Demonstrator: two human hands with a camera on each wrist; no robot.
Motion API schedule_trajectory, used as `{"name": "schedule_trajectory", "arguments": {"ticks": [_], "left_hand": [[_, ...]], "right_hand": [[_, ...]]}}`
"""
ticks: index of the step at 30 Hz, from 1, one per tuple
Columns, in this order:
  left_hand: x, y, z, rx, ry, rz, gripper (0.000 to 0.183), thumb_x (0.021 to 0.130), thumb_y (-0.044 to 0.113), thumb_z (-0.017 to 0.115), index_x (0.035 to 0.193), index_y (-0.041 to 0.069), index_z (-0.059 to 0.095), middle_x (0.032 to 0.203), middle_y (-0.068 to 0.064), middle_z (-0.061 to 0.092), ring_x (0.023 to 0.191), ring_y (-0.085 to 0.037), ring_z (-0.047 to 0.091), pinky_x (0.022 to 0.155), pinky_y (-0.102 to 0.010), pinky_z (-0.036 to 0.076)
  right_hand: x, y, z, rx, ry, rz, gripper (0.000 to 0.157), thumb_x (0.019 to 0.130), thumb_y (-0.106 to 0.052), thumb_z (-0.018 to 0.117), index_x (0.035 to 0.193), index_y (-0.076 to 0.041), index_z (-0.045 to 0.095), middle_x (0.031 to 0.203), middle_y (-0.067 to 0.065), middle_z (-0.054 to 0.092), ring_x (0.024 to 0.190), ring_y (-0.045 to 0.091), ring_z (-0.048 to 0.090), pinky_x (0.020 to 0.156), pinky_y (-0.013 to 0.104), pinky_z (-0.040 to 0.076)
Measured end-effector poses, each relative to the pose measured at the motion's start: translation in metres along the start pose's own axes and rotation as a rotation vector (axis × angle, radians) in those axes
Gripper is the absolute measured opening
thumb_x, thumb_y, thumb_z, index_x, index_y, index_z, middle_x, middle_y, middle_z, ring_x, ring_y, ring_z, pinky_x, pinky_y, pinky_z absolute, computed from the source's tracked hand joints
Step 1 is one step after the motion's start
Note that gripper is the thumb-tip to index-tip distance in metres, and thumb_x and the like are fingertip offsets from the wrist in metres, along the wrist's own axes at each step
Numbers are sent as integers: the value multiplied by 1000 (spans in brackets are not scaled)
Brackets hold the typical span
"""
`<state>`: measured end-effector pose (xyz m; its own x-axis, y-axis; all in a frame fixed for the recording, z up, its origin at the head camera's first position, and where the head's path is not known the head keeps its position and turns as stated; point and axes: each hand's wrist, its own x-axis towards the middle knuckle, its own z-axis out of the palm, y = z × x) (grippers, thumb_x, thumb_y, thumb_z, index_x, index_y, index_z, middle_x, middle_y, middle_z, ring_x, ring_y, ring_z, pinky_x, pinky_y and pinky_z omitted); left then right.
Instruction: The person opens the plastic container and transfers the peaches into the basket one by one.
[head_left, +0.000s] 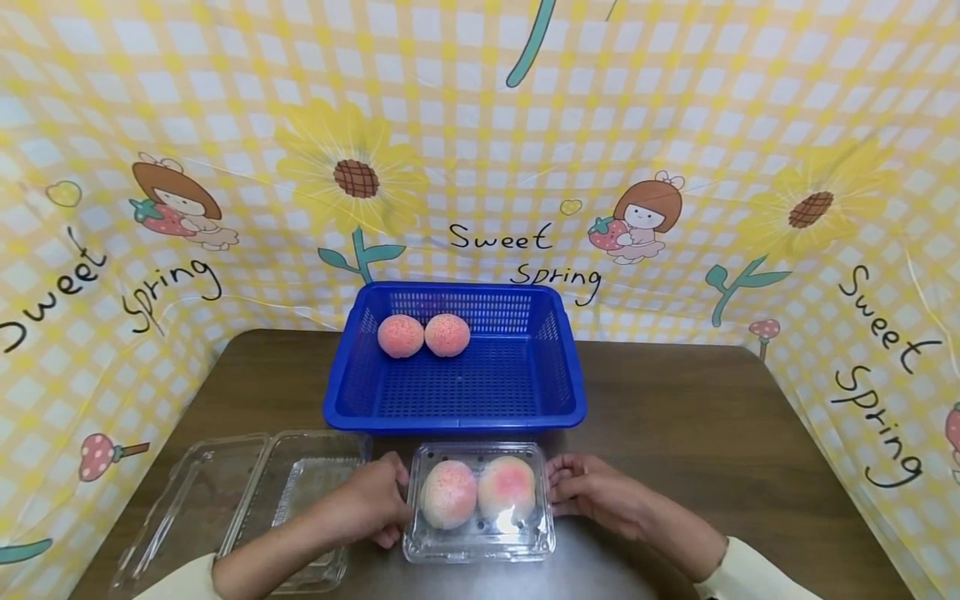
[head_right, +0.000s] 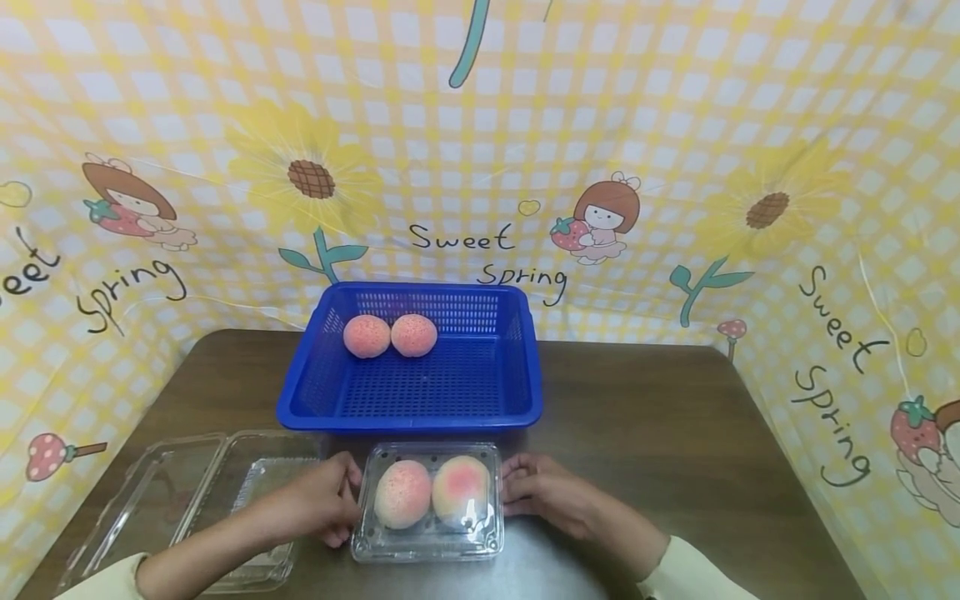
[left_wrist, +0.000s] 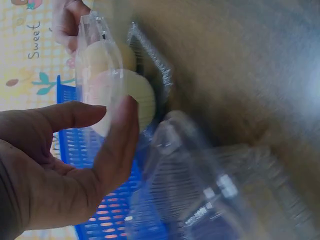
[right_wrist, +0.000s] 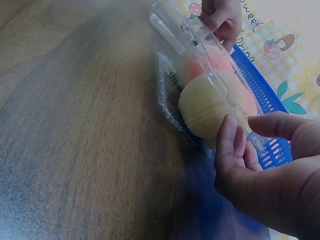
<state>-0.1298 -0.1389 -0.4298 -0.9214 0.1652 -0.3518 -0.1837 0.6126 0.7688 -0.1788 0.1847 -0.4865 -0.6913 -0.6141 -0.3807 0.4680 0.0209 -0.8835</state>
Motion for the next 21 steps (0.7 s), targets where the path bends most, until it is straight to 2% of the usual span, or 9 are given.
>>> {"name": "schedule_trajectory", "arguments": {"ticks": [3, 6, 8, 10, 12, 14, 17, 21], "left_hand": [[-1, 9, -4, 373, 116, 111, 23, 73, 2, 65, 93, 2, 53, 65, -9, 59, 53, -21, 60, 44, -39, 50], [-6, 17, -1, 759, 310, 304, 17, 79, 15, 65, 87, 5, 54, 72, -6, 60, 65, -25, 61, 48, -39, 48], [-10, 22, 6, 880, 400, 429, 20, 80, 21, 65, 88, 6, 56, 76, -6, 58, 69, -25, 60, 51, -38, 49], [-14, 27, 17, 910, 429, 554, 22, 82, 27, 65, 90, 8, 57, 82, -4, 56, 78, -22, 57, 61, -35, 50], [-14, 31, 29, 917, 410, 659, 22, 84, 30, 64, 93, 10, 58, 88, -3, 55, 85, -21, 55, 74, -36, 49], [-11, 35, 42, 927, 389, 735, 28, 85, 35, 64, 98, 11, 59, 93, -2, 56, 93, -21, 55, 83, -38, 47], [-5, 37, 60, 996, 378, 810, 39, 83, 43, 64, 105, 11, 59, 100, -4, 58, 101, -23, 56, 88, -42, 46], [1, 39, 78, 1062, 337, 820, 57, 80, 59, 60, 112, 11, 60, 105, -5, 56, 100, -22, 54, 79, -38, 47]], "right_hand": [[-2, 1, -2, 8, -22, 9, 29, 86, -2, 55, 113, 4, 46, 97, 6, 57, 88, 17, 60, 86, 36, 56], [-7, 4, -3, 30, -62, 26, 26, 89, -3, 51, 114, 3, 46, 99, 7, 58, 92, 19, 61, 89, 39, 55], [-12, 6, -3, 46, -89, 33, 27, 89, -1, 50, 115, 4, 46, 100, 8, 58, 95, 21, 61, 91, 40, 55], [-17, 8, -3, 56, -116, 39, 29, 88, 0, 51, 116, 4, 45, 101, 8, 59, 96, 21, 61, 92, 41, 54], [-21, 9, -3, 59, -130, 35, 31, 87, 0, 53, 116, 4, 45, 102, 7, 59, 97, 20, 61, 92, 42, 54], [-24, 10, -1, 61, -133, 29, 32, 85, 1, 54, 116, 4, 45, 102, 7, 59, 96, 19, 61, 92, 41, 54], [-25, 13, 3, 74, -138, 33, 33, 84, 2, 55, 115, 2, 45, 102, 7, 59, 94, 17, 61, 90, 40, 55], [-27, 17, 9, 98, -143, 44, 33, 82, 4, 57, 114, 2, 46, 102, 7, 60, 94, 19, 62, 89, 38, 56]]}}
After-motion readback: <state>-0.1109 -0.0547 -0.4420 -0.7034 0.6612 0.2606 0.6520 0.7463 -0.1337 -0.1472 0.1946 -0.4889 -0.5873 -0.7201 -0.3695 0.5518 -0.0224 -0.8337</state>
